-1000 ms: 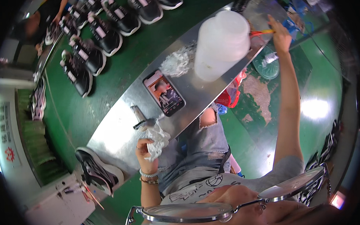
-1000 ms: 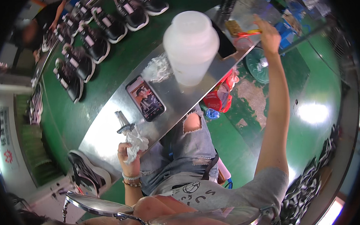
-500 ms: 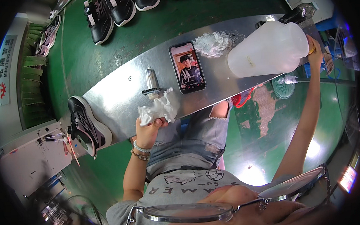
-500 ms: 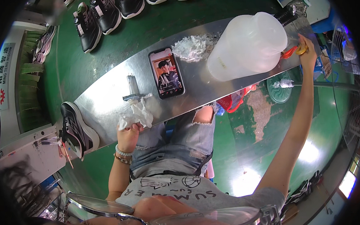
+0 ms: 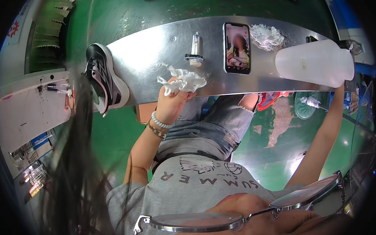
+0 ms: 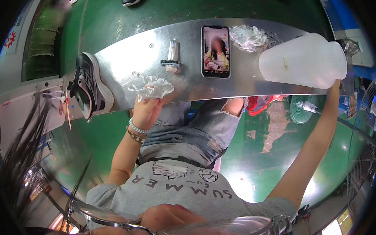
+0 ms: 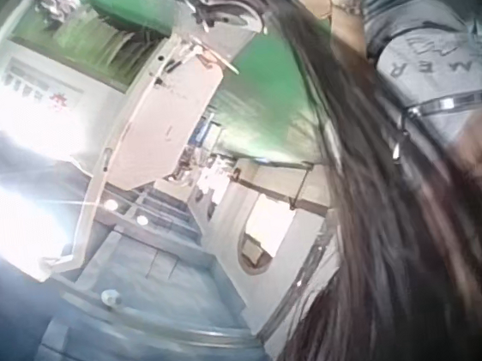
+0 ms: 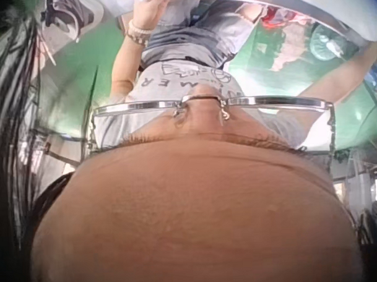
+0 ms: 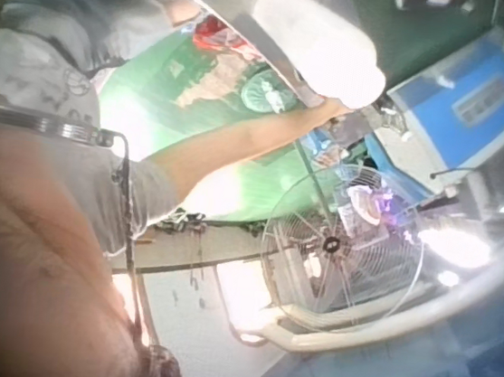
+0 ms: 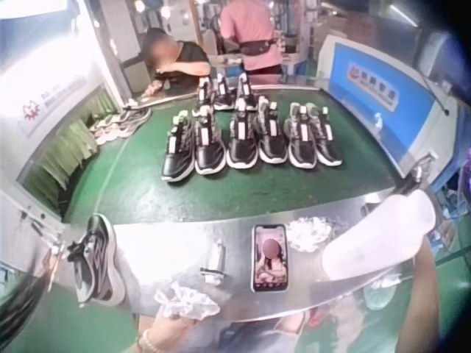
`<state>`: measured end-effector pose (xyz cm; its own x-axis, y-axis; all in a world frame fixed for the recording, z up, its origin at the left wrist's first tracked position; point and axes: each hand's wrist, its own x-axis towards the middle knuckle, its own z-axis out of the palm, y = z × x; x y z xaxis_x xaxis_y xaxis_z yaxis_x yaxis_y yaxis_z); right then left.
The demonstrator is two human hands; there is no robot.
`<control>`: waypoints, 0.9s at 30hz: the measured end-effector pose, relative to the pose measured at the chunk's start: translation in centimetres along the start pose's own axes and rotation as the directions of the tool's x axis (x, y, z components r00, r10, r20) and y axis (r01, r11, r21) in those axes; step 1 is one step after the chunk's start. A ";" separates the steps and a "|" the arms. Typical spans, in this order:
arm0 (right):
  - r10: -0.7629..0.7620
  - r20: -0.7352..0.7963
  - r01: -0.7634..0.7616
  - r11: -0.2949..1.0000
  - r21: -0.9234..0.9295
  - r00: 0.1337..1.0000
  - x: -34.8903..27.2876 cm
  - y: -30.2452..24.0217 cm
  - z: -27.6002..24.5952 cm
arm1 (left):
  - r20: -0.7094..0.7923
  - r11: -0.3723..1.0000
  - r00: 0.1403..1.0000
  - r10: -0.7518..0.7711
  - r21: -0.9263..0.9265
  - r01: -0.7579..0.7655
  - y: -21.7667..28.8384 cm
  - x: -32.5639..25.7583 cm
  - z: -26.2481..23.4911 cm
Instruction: The person wipes a small component with a cloth, uses shears to trim excess material from it, and then applies liquid from a syringe to the side of a shoe.
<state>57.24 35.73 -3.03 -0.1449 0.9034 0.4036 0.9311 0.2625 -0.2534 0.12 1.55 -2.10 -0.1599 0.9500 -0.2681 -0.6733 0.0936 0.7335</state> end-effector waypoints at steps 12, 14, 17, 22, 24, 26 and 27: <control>0.150 -0.216 -0.090 0.961 0.262 0.965 -14.0 -16.5 -5.3 | 0.005 0.943 0.998 0.058 0.327 -0.056 1.8 0.0 -4.2; 0.082 -0.240 -0.022 0.969 0.244 0.967 -14.0 -22.3 -6.4 | 0.045 0.915 0.989 0.141 0.376 -0.148 1.7 0.5 -5.7; -0.068 -0.264 0.147 0.944 0.294 0.962 -12.9 -31.0 -7.6 | 0.205 0.570 0.884 0.420 0.699 -0.433 3.2 1.5 -7.1; -0.651 -0.208 0.661 0.595 0.457 0.730 -8.9 -46.9 -8.5 | 0.183 0.480 0.889 0.420 0.787 -0.388 1.8 2.2 -7.2; -0.840 -0.189 0.811 0.394 0.433 0.509 -6.8 -54.6 -9.5 | 0.212 0.429 0.908 0.362 0.827 -0.364 3.6 0.4 -5.5; -0.900 -0.224 0.804 0.195 0.562 0.375 -5.8 -63.5 -9.2 | 0.257 0.468 0.891 0.374 0.777 -0.421 3.8 -0.8 -5.8; -0.913 -0.229 0.783 0.138 0.606 0.338 -6.0 -67.6 -8.8 | 0.278 0.496 0.884 0.376 0.745 -0.446 3.0 -0.7 -6.3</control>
<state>-1.88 9.63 19.38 -0.8223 -0.0121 0.5690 -0.1880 0.9494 -0.2516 -6.32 -0.69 -3.63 -0.1935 0.9577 0.2129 0.2748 -0.1554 0.9489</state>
